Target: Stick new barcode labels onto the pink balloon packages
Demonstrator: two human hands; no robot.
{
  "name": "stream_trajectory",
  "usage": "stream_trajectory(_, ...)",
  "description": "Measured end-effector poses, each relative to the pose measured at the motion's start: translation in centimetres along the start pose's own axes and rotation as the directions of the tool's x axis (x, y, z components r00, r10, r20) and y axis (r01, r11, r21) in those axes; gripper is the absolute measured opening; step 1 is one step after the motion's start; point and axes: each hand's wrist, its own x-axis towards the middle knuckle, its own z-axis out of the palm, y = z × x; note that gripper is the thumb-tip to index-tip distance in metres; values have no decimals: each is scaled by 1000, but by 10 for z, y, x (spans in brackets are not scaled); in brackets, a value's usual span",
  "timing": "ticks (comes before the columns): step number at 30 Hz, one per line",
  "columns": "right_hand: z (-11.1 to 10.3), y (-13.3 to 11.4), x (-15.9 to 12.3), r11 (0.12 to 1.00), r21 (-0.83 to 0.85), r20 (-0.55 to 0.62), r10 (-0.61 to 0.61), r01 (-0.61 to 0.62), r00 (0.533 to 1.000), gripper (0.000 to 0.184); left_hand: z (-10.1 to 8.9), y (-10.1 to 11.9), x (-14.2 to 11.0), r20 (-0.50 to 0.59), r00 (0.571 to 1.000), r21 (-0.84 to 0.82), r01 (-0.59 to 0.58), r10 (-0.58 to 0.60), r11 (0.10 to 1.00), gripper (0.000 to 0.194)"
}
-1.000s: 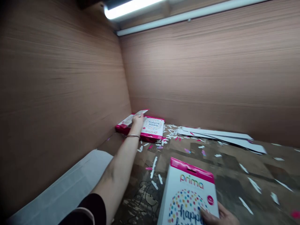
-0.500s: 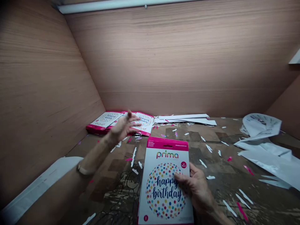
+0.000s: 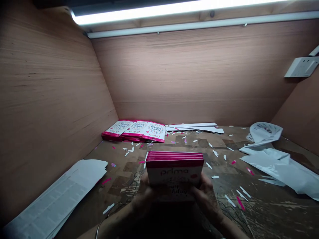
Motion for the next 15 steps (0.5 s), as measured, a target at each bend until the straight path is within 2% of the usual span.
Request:
stream_trajectory(3,7,1,4,993,109,22,31,-33,999,33,-9,-7,8,84,995,213,-65,48,975,35)
stream_trajectory(4,10,1,3,990,137,22,32,-34,999,33,-11,-7,8,110,994,216,-48,25,975,34)
stream_trajectory(7,17,-3,3,983,179,69,27,-39,997,32,-12,-7,4,189,980,27,64,-68,998,30)
stream_trajectory(9,18,-9,8,986,151,172,46,-73,984,33,-10,-8,-1,190,975,-143,143,-114,979,30)
stream_trajectory(11,13,-16,29,997,32,367,59,-75,928,35,-10,-10,-2,123,979,-251,186,-160,950,33)
stream_trajectory(13,5,-22,68,976,-204,541,43,82,840,36,-14,-14,1,51,975,-312,221,-216,924,37)
stream_trajectory(14,0,-22,94,914,-341,590,23,222,807,37,-17,-18,4,29,968,-336,243,-248,910,40)
stream_trajectory(15,-4,-21,124,763,-536,525,-33,361,850,37,-21,-22,8,17,959,-357,269,-282,895,42)
